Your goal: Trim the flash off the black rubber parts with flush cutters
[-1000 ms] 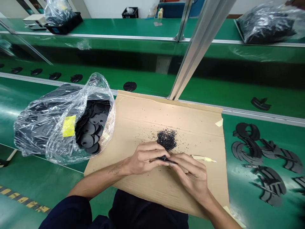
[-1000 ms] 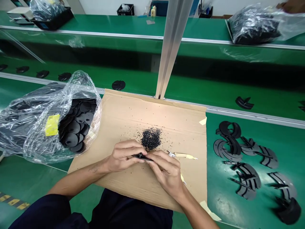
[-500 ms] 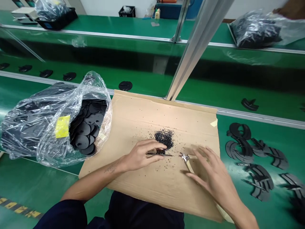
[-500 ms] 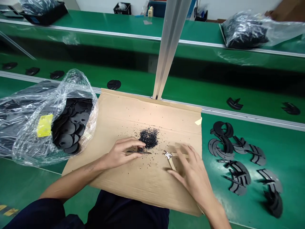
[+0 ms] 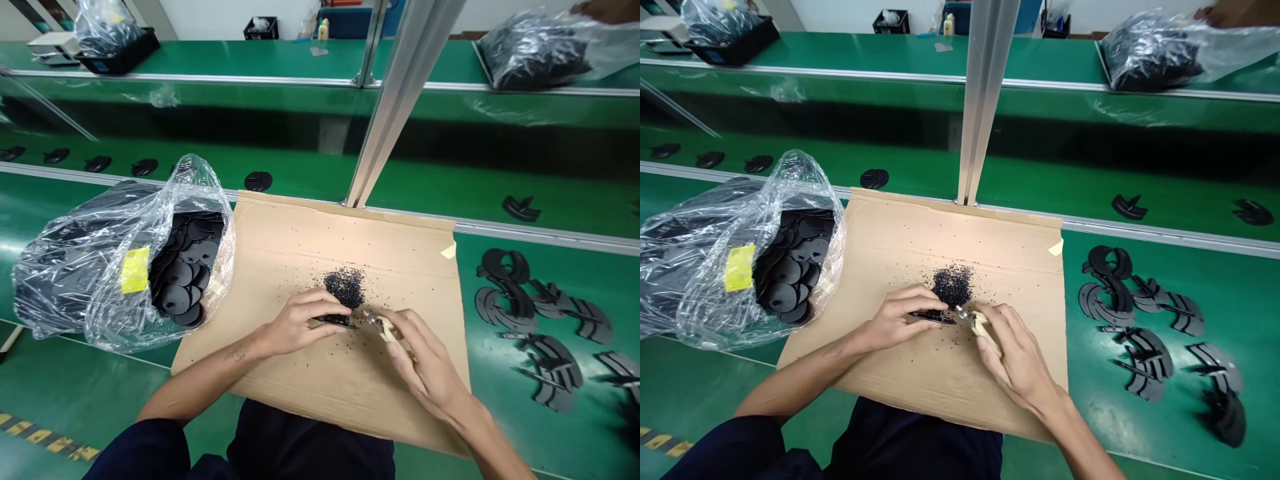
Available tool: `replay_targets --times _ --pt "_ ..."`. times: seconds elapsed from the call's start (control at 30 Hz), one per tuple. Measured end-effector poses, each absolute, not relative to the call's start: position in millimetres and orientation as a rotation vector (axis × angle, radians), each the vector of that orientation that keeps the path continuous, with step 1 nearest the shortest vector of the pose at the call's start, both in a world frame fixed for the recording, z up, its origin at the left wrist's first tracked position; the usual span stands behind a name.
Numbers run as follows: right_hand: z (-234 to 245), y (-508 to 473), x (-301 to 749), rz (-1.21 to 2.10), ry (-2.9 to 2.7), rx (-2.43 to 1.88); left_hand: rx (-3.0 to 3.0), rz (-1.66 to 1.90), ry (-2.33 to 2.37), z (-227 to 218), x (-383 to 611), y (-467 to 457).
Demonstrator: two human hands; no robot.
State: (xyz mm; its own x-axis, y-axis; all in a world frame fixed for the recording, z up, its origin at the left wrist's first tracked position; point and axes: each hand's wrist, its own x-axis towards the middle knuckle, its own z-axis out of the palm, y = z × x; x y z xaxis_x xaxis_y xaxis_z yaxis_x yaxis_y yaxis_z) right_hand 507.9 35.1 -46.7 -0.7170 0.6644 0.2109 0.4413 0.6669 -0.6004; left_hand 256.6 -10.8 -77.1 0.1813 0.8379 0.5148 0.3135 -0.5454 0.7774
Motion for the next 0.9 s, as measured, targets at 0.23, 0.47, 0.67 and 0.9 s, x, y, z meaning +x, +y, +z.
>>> replay_targets --times 0.23,0.47,0.67,0.9 --pt "-40.0 39.4 501.7 0.534 -2.556 -0.725 1.965 1.336 1.008 -75.8 254.0 -10.2" --pt "-35.2 43.1 500.0 0.409 -2.607 -0.674 1.97 1.345 1.009 -75.5 253.0 -9.7" --pt "-33.4 43.9 499.2 0.275 -2.622 -0.64 1.935 1.398 0.965 -80.2 254.9 -10.3" --pt "-47.9 38.0 494.0 0.896 -2.305 -0.849 1.93 1.413 1.011 -78.0 253.8 -5.8"
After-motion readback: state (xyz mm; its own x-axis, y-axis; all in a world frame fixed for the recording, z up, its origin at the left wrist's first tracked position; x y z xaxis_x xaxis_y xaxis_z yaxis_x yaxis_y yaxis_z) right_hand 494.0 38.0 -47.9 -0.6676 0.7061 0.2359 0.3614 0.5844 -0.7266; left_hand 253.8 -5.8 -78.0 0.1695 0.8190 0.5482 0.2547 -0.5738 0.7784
